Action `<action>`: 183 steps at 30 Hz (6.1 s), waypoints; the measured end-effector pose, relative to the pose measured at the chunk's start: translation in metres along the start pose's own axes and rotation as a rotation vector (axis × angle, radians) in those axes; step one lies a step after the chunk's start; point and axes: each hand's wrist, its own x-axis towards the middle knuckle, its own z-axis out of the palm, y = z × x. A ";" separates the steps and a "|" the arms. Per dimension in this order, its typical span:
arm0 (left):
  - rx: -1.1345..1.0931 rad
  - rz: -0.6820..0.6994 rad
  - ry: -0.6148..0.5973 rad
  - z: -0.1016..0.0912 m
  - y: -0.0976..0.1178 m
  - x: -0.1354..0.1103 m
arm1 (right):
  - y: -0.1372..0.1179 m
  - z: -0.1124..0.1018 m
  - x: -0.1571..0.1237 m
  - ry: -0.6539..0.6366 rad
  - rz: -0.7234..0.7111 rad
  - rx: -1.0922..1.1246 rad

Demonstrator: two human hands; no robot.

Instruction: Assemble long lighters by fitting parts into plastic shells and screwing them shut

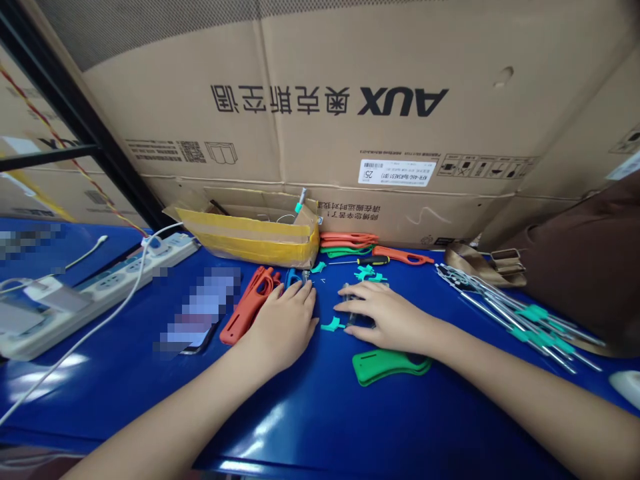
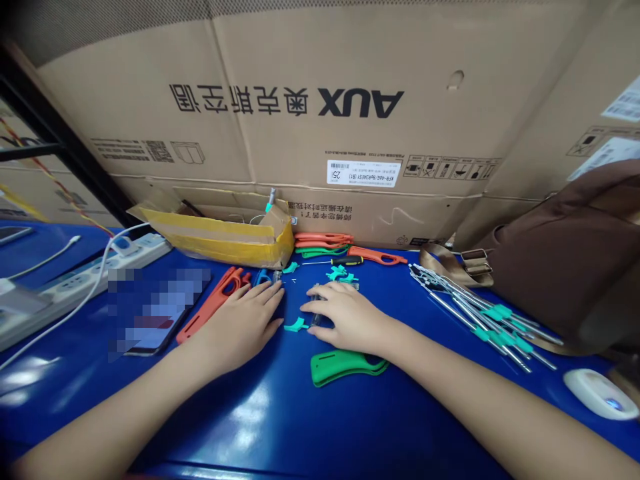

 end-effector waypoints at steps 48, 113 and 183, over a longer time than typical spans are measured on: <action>0.026 -0.155 0.122 0.005 0.018 0.001 | 0.057 -0.045 0.055 -0.116 0.015 0.024; -0.160 -0.128 0.159 0.001 -0.034 0.043 | 0.031 -0.010 0.094 -0.032 0.132 0.039; 0.162 -0.191 -0.036 -0.002 0.020 0.001 | 0.014 0.002 0.094 0.207 0.003 0.023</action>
